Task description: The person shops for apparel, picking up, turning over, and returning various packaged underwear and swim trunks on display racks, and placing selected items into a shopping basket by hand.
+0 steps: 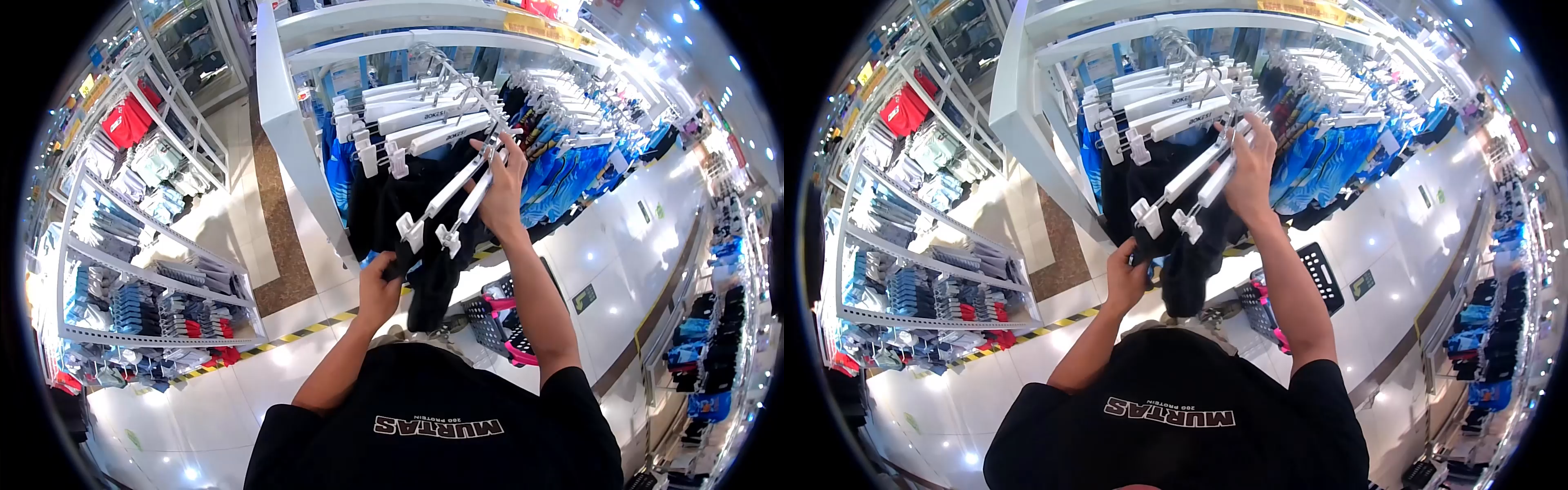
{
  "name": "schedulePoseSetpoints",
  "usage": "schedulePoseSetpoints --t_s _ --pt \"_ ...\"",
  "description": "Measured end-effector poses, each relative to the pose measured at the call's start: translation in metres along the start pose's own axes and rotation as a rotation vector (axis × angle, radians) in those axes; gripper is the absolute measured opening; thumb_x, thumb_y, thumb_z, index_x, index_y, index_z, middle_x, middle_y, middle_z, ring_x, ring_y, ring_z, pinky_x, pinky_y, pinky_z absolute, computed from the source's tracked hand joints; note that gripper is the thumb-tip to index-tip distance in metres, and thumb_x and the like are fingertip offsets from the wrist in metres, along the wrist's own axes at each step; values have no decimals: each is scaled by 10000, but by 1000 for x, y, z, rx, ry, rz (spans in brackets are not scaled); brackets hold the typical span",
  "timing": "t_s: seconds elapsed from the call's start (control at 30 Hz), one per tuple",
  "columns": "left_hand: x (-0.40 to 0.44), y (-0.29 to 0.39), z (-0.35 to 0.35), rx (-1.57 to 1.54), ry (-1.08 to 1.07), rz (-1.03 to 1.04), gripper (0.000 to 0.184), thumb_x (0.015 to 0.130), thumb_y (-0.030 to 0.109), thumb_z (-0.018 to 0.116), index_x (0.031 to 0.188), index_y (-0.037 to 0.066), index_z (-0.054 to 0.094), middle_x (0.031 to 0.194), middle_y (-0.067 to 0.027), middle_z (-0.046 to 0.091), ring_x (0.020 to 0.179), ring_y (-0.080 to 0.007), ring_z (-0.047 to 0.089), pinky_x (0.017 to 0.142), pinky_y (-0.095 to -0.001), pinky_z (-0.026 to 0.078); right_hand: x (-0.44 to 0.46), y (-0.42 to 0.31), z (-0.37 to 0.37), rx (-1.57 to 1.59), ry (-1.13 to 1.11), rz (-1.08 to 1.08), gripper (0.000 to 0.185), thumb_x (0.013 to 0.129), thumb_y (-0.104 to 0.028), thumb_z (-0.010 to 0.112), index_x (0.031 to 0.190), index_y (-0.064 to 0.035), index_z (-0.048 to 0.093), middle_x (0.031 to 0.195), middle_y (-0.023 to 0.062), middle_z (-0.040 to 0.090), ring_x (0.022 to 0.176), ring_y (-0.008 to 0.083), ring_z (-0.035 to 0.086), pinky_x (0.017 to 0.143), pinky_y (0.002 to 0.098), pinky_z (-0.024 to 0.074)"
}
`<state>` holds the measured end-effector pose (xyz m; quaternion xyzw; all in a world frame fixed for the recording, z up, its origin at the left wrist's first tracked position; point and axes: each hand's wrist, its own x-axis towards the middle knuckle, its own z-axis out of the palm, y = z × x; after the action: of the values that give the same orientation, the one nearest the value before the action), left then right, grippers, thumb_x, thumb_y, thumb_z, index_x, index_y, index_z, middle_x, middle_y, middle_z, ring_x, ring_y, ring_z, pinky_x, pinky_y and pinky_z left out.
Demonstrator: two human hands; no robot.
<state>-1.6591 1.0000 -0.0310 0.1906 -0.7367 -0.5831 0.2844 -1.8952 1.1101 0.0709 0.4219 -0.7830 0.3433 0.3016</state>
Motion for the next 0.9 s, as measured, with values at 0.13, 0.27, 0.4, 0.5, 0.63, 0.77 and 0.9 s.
schedulePoseSetpoints --t_s 0.13,0.27,0.4,0.5,0.63,0.77,0.9 --pt "-5 -1 1 -31 -32 83 388 696 -135 637 1066 -18 641 1014 -167 683 982 -315 678 878 -331 499 5 -5 3 23 159 -38 496 712 -120 874 1165 -60 681 1340 163 515 1223 380 484 1042 440 399" --pt "-17 12 -2 96 -88 143 517 678 -163 617 1165 13 639 1138 -164 668 1099 -359 650 977 -359 488 1 1 -7 578 332 252 401 787 -36 794 1155 -47 636 1321 143 502 1217 300 507 1013 394 481" --pt "-26 -2 4 102 -227 123 457 674 -134 653 1105 16 673 1115 -152 678 1069 -358 654 950 -382 508 -6 3 -44 313 433 105 517 717 108 815 1151 -68 594 1337 148 516 1257 292 509 1029 403 456" --pt "-31 6 16 36 -364 202 369 678 -98 696 1029 15 688 1054 -137 686 1010 -343 668 890 -380 523 -33 20 -55 323 474 156 373 842 -99 814 1136 -60 586 1388 186 531 1271 312 526 1071 431 409" --pt "-37 22 30 -17 -632 185 276 701 -29 750 966 11 680 986 -133 675 949 -332 666 814 -381 528 -82 67 -74 381 327 266 338 921 -144 749 1189 -65 559 1389 216 516 1253 314 540 1060 411 423" --pt "-43 30 50 -29 -871 296 301 737 41 760 1024 2 676 1017 -142 673 1004 -351 649 870 -423 522 -138 96 -63 448 450 350 340 932 -98 719 1216 -74 532 1407 215 495 1247 307 537 1043 400 437" --pt "-57 24 63 -30 -1081 236 303 775 76 749 1063 7 683 1044 -140 678 1039 -354 641 901 -437 518 -171 85 -86 383 441 437 348 934 -93 714 1224 -76 524 1411 217 490 1246 306 536 1043 400 436"
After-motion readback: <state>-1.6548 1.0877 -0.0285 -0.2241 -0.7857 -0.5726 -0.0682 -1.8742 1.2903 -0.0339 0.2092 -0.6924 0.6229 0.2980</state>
